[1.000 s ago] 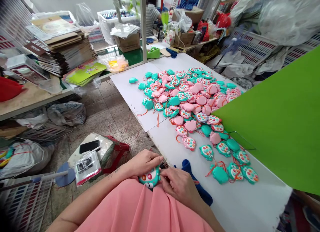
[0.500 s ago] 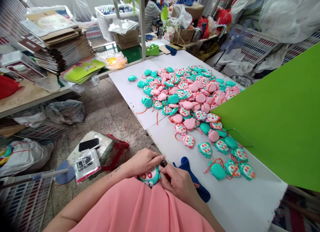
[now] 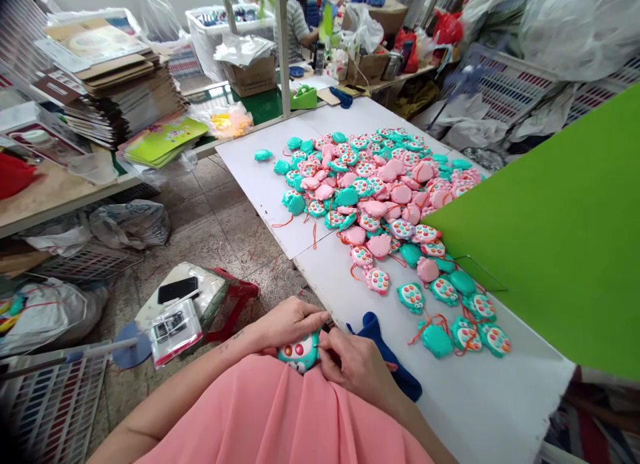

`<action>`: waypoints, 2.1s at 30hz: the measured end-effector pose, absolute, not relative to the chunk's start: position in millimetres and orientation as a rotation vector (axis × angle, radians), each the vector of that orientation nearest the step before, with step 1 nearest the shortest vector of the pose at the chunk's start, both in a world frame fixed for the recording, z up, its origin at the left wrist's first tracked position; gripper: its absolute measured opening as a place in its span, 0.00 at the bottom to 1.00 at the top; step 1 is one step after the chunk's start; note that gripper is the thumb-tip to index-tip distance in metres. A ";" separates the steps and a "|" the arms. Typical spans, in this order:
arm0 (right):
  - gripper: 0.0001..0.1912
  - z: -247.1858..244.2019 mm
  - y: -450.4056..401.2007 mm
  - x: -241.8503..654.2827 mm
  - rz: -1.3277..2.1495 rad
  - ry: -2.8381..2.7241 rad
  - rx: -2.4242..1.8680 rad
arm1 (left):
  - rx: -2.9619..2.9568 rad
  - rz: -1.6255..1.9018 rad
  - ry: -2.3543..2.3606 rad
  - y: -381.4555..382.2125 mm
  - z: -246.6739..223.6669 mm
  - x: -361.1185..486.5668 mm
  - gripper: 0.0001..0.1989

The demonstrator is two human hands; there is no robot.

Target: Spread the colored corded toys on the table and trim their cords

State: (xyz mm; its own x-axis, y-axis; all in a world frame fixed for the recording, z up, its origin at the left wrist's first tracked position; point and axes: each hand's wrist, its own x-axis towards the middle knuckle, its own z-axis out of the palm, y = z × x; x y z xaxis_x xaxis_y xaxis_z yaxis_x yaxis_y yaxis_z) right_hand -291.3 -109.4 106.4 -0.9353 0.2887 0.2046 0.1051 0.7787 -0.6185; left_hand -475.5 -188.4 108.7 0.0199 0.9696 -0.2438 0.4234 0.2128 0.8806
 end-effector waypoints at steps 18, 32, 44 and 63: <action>0.06 104.0 -112.1 -287.9 0.930 -2.697 -0.243 | 1.425 0.699 1.483 -189.0 109.1 -476.8 0.26; 0.08 96.6 -118.9 -282.5 0.879 -2.678 -0.373 | 1.427 0.591 1.649 -191.0 117.2 -473.3 0.26; 0.08 117.8 -111.1 -291.2 0.780 -2.770 -0.196 | 1.400 0.732 1.426 -186.7 103.3 -474.6 0.24; 0.07 110.2 -115.6 -274.2 0.810 -2.729 -0.203 | 1.397 0.736 1.254 -182.3 99.8 -463.0 0.25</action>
